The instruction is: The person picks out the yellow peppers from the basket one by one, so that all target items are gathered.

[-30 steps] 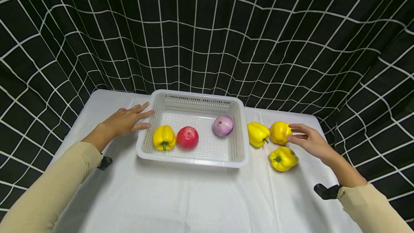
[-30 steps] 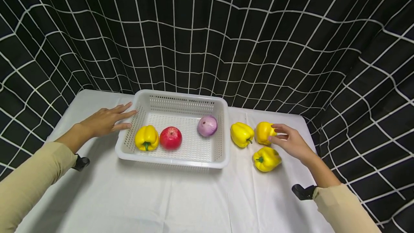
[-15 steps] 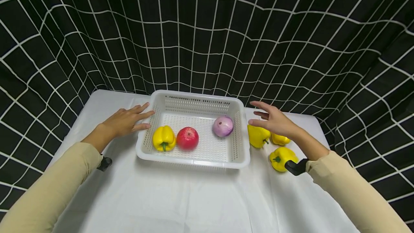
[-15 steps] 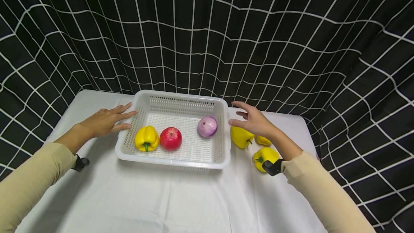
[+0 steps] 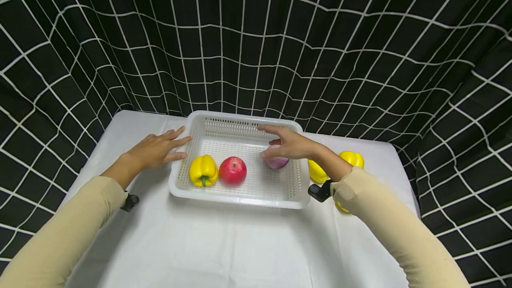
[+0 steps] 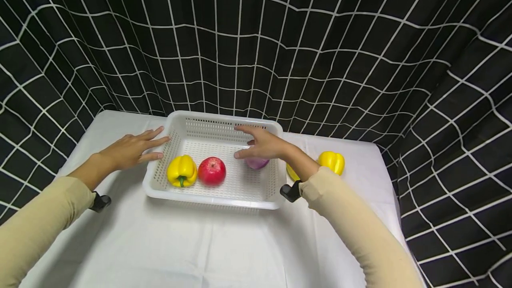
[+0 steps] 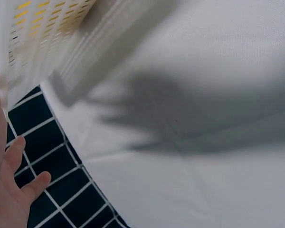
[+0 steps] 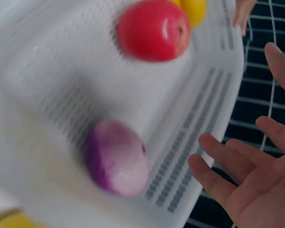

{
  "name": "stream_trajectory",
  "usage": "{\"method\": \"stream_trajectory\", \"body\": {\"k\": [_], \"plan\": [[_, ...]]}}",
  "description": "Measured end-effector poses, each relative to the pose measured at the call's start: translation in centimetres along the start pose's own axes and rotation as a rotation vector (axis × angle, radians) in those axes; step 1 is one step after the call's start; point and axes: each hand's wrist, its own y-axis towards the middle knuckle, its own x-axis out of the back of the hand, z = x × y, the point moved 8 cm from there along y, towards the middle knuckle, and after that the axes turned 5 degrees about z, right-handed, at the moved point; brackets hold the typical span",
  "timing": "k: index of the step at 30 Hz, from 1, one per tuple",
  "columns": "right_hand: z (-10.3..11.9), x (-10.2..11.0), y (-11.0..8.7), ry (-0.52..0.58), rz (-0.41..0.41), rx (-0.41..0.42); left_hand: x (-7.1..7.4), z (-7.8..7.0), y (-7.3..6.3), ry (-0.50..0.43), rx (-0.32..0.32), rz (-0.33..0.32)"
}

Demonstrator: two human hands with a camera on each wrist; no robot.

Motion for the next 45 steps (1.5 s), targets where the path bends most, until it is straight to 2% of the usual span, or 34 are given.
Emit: {"method": "stream_trajectory", "body": {"k": [3,8,15,19,23,30,45], "plan": [[0.6,-1.5,1.5,-0.030,0.046,0.006,0.0,-0.1,0.0,0.001,0.000,-0.001],[1.5,-3.7,3.7,-0.015,0.124,0.014,0.0,0.0,0.0,0.007,0.013,-0.004],[2.1,-5.7,5.8,-0.012,0.157,-0.048,-0.1,0.3,0.2,-0.002,0.025,0.007],[2.2,-6.7,6.9,-0.052,0.183,-0.089,0.0,0.3,0.2,0.001,0.023,0.011],[2.5,-7.4,8.0,-0.100,0.205,-0.096,0.1,0.3,0.1,0.002,0.016,0.013],[2.4,-8.6,9.5,-0.081,0.222,-0.139,-0.2,0.4,0.1,0.003,0.006,0.016],[2.5,-10.2,11.5,-0.134,0.259,-0.171,-0.1,0.3,0.0,-0.005,0.003,0.017]]}}
